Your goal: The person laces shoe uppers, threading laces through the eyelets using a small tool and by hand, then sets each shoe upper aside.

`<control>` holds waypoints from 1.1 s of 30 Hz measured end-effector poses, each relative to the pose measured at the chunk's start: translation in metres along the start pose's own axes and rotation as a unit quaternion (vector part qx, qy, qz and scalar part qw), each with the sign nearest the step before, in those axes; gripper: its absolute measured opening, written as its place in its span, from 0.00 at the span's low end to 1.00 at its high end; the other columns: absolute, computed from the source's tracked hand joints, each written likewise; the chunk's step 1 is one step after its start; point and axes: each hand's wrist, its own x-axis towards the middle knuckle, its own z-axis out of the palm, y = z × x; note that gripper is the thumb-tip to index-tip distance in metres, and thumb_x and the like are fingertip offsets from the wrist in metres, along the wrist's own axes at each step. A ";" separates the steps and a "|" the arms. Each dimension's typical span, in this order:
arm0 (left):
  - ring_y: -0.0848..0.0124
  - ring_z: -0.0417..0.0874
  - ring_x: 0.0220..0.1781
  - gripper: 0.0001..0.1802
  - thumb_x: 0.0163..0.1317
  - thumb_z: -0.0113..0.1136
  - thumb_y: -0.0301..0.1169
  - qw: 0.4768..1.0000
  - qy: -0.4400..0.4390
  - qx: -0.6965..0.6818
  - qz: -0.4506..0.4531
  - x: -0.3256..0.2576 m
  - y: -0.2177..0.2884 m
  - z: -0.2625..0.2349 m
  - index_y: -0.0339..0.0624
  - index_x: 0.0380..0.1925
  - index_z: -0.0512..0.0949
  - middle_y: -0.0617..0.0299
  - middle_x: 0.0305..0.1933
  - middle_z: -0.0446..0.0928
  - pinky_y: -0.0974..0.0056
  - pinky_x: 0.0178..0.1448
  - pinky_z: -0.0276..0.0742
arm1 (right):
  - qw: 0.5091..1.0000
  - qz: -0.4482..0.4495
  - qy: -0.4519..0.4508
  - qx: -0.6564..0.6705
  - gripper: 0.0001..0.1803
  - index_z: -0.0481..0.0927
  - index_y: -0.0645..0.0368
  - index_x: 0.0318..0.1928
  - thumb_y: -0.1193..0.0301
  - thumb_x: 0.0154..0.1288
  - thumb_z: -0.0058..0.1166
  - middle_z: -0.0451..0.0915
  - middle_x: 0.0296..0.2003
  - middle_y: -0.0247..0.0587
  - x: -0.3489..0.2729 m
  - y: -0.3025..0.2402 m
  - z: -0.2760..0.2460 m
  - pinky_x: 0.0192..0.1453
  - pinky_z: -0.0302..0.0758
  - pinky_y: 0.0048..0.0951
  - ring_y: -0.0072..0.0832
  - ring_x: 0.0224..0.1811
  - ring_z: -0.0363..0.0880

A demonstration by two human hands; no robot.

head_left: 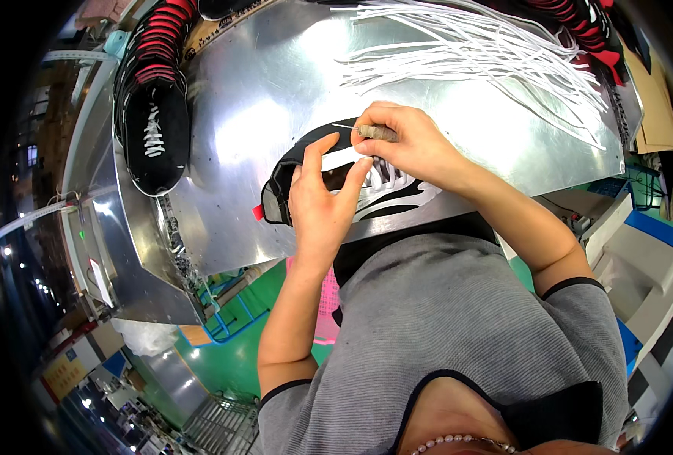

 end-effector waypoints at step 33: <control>0.65 0.77 0.40 0.24 0.53 0.73 0.32 0.995 0.065 -0.043 0.057 -0.004 -0.008 0.011 0.40 0.50 0.80 0.58 0.42 0.83 0.61 0.48 0.73 | 0.975 -0.097 0.029 -0.196 0.08 0.74 0.59 0.38 0.69 0.67 0.58 0.81 0.26 0.43 -0.043 -0.007 -0.019 0.33 0.74 0.36 0.40 0.27 0.80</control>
